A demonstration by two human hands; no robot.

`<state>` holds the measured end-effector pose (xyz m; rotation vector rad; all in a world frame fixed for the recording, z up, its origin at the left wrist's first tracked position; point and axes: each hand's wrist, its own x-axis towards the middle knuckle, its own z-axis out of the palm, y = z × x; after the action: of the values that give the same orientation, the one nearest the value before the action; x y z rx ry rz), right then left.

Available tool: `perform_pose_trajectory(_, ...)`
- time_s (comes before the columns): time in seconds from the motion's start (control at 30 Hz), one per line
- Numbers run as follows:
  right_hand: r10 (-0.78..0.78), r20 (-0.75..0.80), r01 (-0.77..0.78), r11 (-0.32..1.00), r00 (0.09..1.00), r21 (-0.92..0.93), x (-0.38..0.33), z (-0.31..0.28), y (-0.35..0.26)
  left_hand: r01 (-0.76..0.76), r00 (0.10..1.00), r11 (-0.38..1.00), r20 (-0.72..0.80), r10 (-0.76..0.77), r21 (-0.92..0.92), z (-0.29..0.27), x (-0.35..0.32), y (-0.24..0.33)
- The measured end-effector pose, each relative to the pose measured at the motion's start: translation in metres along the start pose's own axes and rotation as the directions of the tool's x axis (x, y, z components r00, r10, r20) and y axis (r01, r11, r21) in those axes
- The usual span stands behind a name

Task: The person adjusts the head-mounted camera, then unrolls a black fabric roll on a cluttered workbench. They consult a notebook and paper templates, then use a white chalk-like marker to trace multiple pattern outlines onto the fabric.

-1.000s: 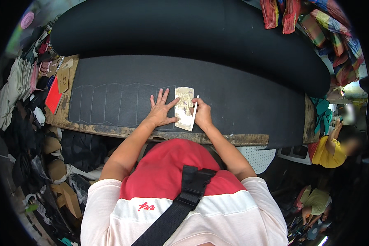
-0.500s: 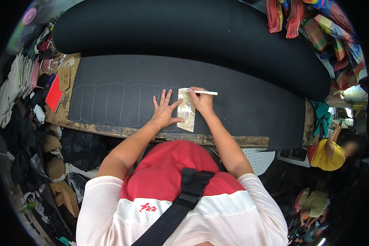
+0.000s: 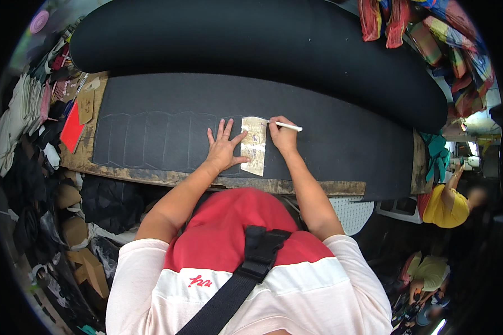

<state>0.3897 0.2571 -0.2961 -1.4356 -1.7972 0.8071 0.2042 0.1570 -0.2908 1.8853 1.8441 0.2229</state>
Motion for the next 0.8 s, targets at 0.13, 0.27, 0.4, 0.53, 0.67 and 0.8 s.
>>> perform_pose_trajectory(0.13,-0.177,0.137,0.199,0.965,0.975,-0.172,-0.036,-0.008,-0.009,-0.014,1.0,1.0,-0.019,0.014,0.006,0.003,0.001,-0.001)
perform_pose_trajectory(0.27,-0.059,0.372,0.143,0.968,0.927,-0.204,-0.103,-0.039,-0.024,-0.016,1.0,0.999,-0.005,0.016,0.031,0.006,0.002,-0.002)
perform_pose_trajectory(0.4,-0.033,0.481,0.02,0.999,0.876,0.031,-0.122,-0.045,-0.033,-0.018,1.0,0.999,0.0,0.018,0.043,0.006,0.003,-0.002)
perform_pose_trajectory(0.53,-0.212,0.413,0.167,0.976,0.886,0.141,-0.11,-0.02,-0.041,-0.003,1.0,0.999,0.03,0.002,0.042,-0.003,0.001,0.004)
perform_pose_trajectory(0.67,-0.089,0.487,0.232,0.943,0.869,-0.241,-0.117,-0.04,-0.04,0.003,0.996,0.994,0.088,-0.012,0.109,-0.019,0.005,0.018)
perform_pose_trajectory(0.8,-0.024,0.248,0.119,0.92,0.968,-0.374,-0.119,-0.073,-0.039,-0.094,0.977,0.978,0.206,0.055,0.185,-0.037,0.045,0.029)
